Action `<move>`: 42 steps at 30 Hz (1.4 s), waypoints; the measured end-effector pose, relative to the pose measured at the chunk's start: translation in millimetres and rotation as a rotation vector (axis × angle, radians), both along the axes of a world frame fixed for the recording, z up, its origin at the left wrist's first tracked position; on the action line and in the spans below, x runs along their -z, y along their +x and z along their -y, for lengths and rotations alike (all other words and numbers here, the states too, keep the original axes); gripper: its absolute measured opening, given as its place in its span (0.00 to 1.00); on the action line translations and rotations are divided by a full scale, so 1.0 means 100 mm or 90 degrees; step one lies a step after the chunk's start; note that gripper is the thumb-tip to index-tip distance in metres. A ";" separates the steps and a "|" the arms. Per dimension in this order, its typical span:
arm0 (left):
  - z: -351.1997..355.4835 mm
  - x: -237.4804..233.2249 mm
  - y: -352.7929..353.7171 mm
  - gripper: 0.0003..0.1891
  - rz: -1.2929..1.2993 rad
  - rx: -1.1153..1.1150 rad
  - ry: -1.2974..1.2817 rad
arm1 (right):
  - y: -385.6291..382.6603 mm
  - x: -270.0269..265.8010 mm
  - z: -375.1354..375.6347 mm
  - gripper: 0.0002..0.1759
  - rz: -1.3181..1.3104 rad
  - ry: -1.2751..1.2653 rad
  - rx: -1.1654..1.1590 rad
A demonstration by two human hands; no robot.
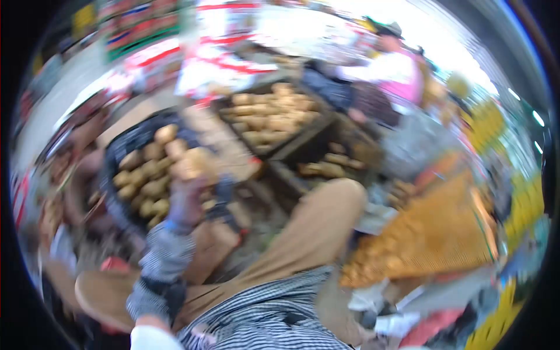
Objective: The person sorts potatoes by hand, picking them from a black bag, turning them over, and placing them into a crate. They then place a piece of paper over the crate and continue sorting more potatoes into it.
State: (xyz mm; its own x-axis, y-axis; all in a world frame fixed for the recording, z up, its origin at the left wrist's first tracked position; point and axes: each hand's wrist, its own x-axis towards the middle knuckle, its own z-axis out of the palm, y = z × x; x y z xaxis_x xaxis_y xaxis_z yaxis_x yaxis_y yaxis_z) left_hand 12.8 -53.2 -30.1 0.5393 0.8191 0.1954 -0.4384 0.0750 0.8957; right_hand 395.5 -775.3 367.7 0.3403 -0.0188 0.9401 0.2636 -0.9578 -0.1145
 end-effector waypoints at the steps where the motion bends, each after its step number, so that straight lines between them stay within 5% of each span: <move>1: 0.22 -0.56 0.02 0.27 0.013 -0.019 -0.133 | -0.28 0.16 -0.68 0.24 -0.026 0.065 -0.075; 3: 0.35 -0.96 0.05 0.31 0.027 -0.026 -0.018 | -0.67 0.55 -1.97 0.26 -0.110 0.225 -0.363; 4: 0.32 -0.98 0.08 0.32 0.052 -0.011 0.021 | -1.00 0.74 -2.65 0.28 -0.124 0.162 -0.399; 5: 0.26 -0.91 0.13 0.33 0.078 -0.059 0.130 | -0.91 1.02 -2.74 0.29 -0.319 0.172 -0.550; 6: 0.22 -0.83 0.16 0.34 0.104 -0.101 0.239 | -0.97 1.39 -3.17 0.27 -0.320 0.075 -0.791; 7: 0.17 -0.83 0.14 0.31 0.058 -0.130 0.328 | -1.41 1.52 -3.83 0.24 -0.478 0.178 -0.917; 8: 0.16 -0.84 0.10 0.31 0.062 -0.141 0.330 | -1.80 1.52 -4.32 0.21 -0.528 0.048 -0.870; 10: 0.20 -0.96 0.06 0.31 0.007 -0.202 0.517 | -1.94 1.82 -4.93 0.22 -0.930 0.107 -1.044; 14: 0.05 -0.96 0.07 0.28 0.033 -0.123 0.726 | -2.09 2.51 -5.89 0.37 -1.647 0.179 -1.018; 16: 0.15 -0.95 0.01 0.33 -0.051 -0.150 0.755 | -2.12 2.78 -6.12 0.35 -1.741 0.281 -1.122; 18: 0.21 -0.87 0.02 0.42 -0.130 -0.167 0.556 | -2.08 2.86 -6.25 0.34 -1.640 0.265 -1.200; 20: 0.13 -0.68 0.00 0.47 -0.172 -0.198 0.575 | -2.05 2.96 -6.37 0.35 -1.537 0.252 -1.274; 22: 0.15 -0.57 -0.03 0.51 -0.188 0.008 0.218 | -2.01 3.10 -6.43 0.37 -1.351 0.314 -1.263; 23: 0.15 -0.54 -0.01 0.49 -0.253 -0.020 0.315 | -1.97 3.14 -6.43 0.38 -1.326 0.334 -1.240; 27: 0.15 -0.40 0.09 0.45 -0.186 0.044 0.177 | -1.83 3.35 -6.47 0.41 -1.341 0.307 -1.216; 29: 0.14 -0.29 0.13 0.45 -0.195 0.048 0.162 | -1.82 3.41 -6.46 0.35 -1.266 0.212 -1.243; 31: 0.13 -0.29 0.15 0.46 -0.207 0.053 0.146 | -1.74 3.54 -6.51 0.30 -1.347 0.317 -1.243; 33: 0.13 -0.33 0.18 0.46 -0.174 0.122 -0.064 | -1.68 3.67 -6.54 0.30 -1.357 0.368 -1.280; 37: 0.15 -0.33 0.26 0.45 -0.204 0.107 -0.073 | -1.60 3.74 -6.49 0.31 -1.416 0.369 -1.173; 40: 0.11 -0.21 0.22 0.39 -0.315 0.065 0.180 | -1.59 3.73 -6.47 0.32 -1.378 0.223 -1.108; 42: 0.02 -0.27 0.22 0.35 -0.337 0.059 0.405 | -1.52 3.56 -6.45 0.36 -1.536 0.184 -1.034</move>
State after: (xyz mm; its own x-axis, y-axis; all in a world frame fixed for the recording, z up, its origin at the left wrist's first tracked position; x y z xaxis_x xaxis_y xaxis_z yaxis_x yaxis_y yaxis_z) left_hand 34.4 -55.1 -2.7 0.7504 0.5849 0.3080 0.0350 -0.5005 0.8651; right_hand 243.1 -130.1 11.6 -0.0557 0.9213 -0.3849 -0.3241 -0.3813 -0.8658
